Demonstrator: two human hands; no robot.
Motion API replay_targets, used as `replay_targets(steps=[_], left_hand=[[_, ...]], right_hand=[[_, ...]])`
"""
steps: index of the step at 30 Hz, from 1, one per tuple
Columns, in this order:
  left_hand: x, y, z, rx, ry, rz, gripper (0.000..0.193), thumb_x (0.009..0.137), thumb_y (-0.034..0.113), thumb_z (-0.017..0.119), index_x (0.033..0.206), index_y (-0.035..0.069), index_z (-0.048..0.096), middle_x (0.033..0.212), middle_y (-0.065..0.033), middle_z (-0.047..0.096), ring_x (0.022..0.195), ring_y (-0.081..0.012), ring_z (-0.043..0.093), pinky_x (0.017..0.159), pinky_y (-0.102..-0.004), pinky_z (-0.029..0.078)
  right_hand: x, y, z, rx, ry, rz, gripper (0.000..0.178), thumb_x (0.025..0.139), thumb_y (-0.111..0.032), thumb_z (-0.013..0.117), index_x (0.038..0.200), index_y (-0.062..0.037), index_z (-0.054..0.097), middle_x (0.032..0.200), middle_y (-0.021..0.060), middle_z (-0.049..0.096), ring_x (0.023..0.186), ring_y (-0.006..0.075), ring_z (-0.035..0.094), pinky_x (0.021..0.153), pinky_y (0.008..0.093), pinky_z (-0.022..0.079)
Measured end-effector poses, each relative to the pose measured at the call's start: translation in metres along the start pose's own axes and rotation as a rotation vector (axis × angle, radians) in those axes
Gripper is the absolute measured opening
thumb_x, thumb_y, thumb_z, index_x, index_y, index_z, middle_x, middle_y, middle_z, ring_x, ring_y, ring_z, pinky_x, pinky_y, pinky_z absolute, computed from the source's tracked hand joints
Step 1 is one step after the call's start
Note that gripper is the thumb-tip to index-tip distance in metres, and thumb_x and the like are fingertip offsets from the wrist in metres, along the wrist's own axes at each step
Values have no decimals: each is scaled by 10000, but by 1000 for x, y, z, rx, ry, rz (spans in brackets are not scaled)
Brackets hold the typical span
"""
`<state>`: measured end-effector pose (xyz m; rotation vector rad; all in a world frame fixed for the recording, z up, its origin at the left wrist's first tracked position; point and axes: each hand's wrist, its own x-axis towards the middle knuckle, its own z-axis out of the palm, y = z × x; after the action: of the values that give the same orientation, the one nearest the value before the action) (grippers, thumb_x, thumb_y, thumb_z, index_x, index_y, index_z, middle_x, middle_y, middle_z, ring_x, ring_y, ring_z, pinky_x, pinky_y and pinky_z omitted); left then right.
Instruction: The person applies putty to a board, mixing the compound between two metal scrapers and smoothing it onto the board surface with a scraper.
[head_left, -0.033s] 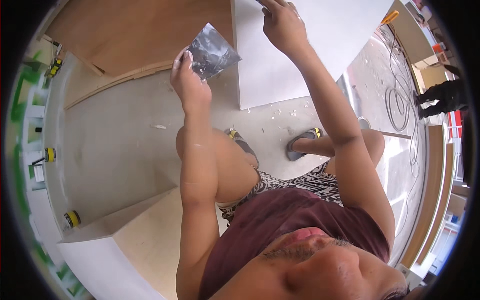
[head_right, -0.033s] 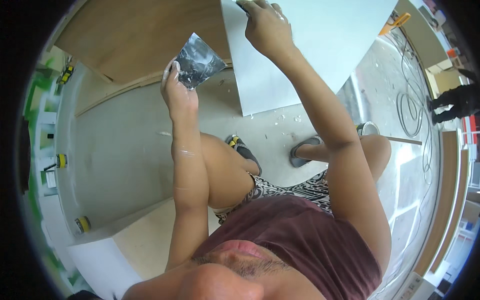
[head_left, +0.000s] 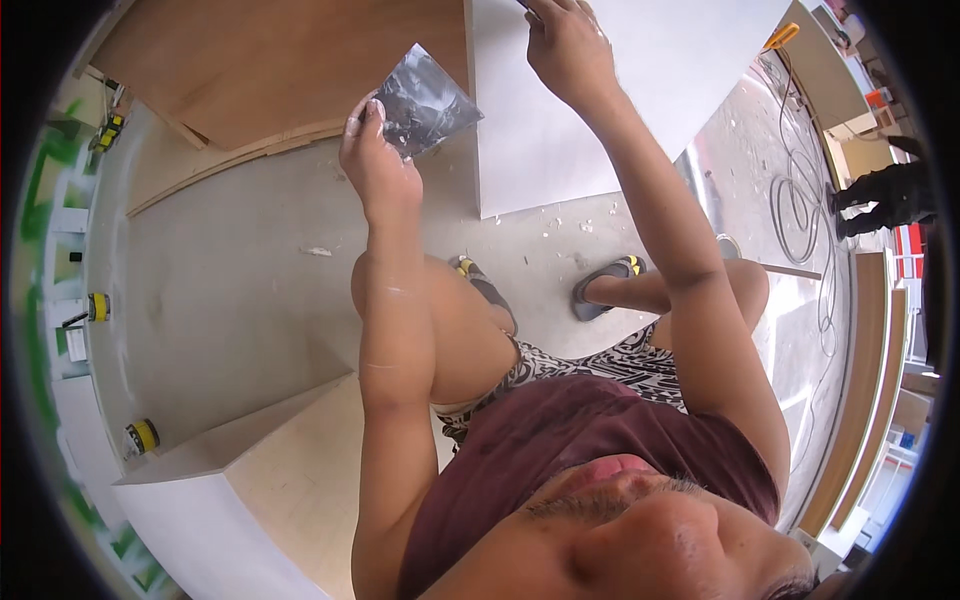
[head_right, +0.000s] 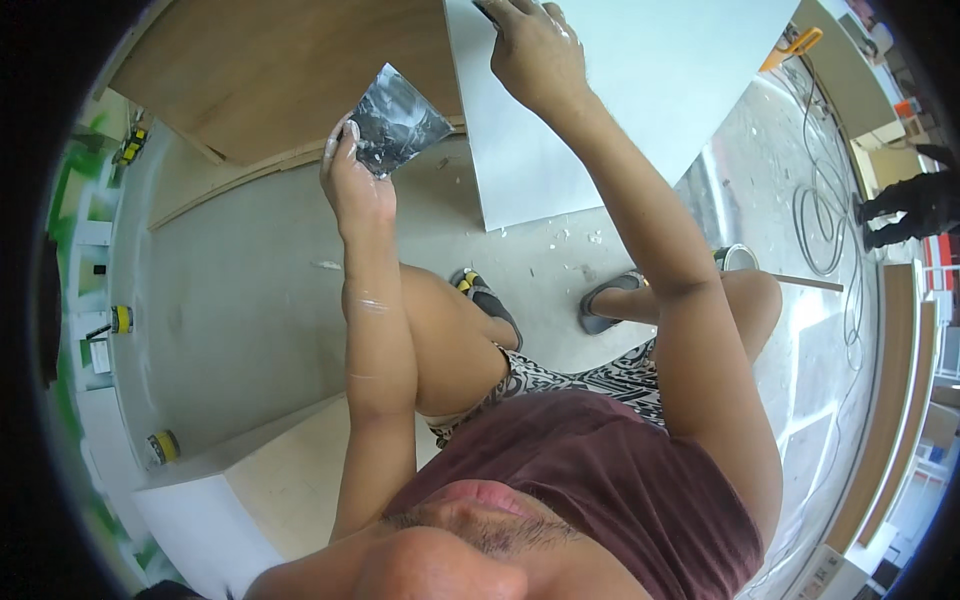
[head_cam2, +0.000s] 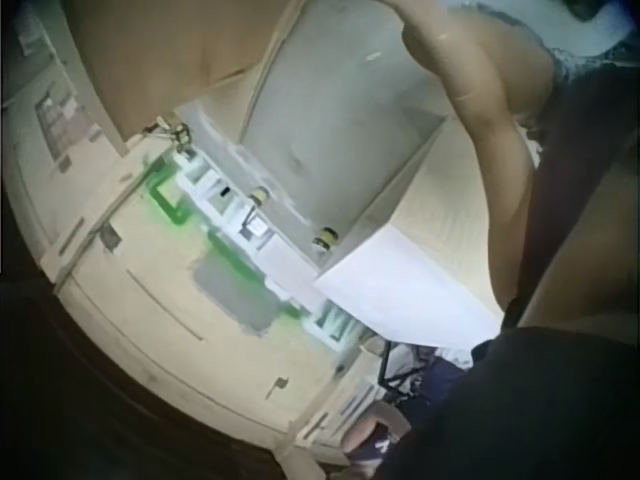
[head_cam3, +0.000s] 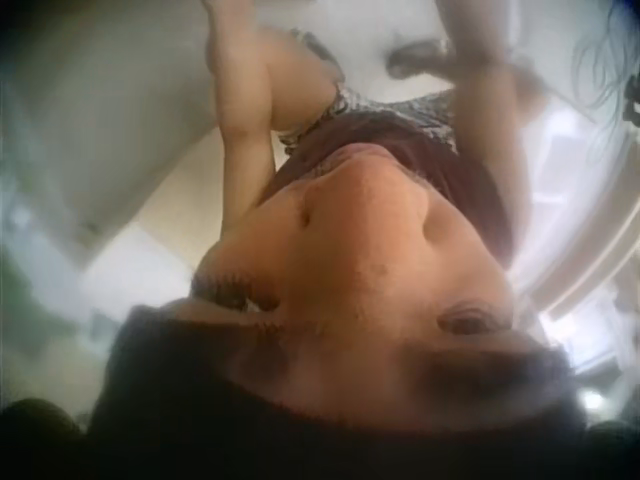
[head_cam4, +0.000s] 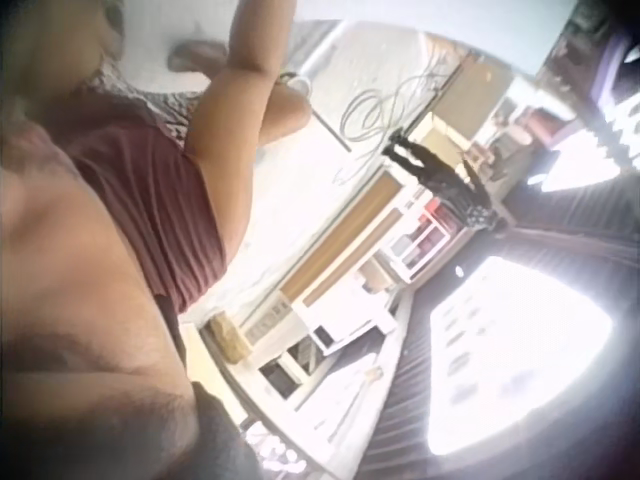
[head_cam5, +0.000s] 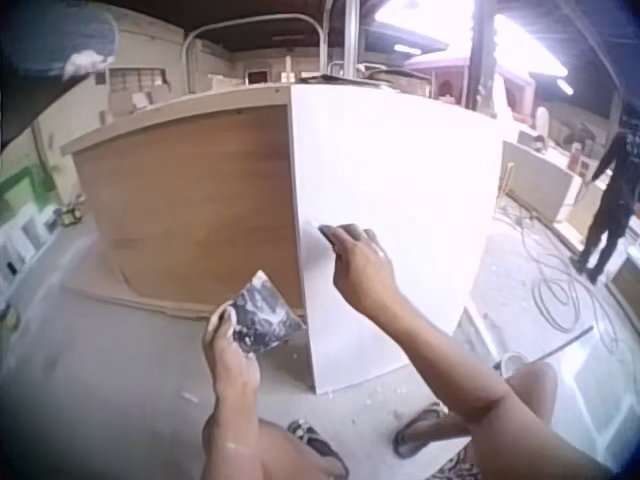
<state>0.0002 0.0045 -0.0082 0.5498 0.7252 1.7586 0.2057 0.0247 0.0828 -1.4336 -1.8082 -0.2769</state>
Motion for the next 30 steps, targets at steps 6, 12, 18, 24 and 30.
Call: replay_targets(steps=[6, 12, 18, 24, 30], left_hand=[[-2, 6, -1, -11, 2, -23, 229, 966, 111, 553, 1126, -43, 608, 1071, -105, 651, 963, -203, 643, 849, -343, 525], [-2, 7, 2, -32, -31, -45, 232, 963, 111, 558, 1129, -44, 606, 1071, -110, 654, 961, -209, 644, 845, -347, 528], [-6, 10, -1, -19, 12, -35, 235, 960, 109, 560, 1128, -50, 604, 1057, -119, 661, 936, -210, 649, 833, -350, 531], [-4, 13, -1, -34, -6, -22, 230, 959, 100, 555, 1120, -56, 605, 1054, -119, 662, 940, -211, 647, 841, -347, 525], [-3, 4, 8, -51, -29, -36, 233, 954, 101, 560, 1116, -59, 611, 1051, -118, 662, 941, -213, 646, 846, -337, 517]], right_hand=[[2, -2, 28, -175, 105, -128, 420, 826, 5, 503, 1211, -107, 630, 1157, 112, 632, 1046, 335, 574, 864, 456, 489], [-36, 25, 69, -289, 244, -309, 380, 806, -70, 607, 1161, -194, 661, 1131, -6, 640, 987, 237, 601, 755, 404, 463], [-4, -1, 20, -306, 118, -161, 443, 840, -3, 506, 1261, -108, 596, 1193, 79, 623, 1045, 312, 573, 834, 446, 468], [-1, 14, 51, -349, 170, -321, 461, 818, -50, 562, 1263, -158, 616, 1169, 27, 624, 1028, 258, 575, 819, 419, 465], [-87, 48, 87, -347, -44, -399, 446, 817, -94, 599, 1247, -203, 645, 1228, -27, 594, 999, 207, 584, 813, 393, 462]])
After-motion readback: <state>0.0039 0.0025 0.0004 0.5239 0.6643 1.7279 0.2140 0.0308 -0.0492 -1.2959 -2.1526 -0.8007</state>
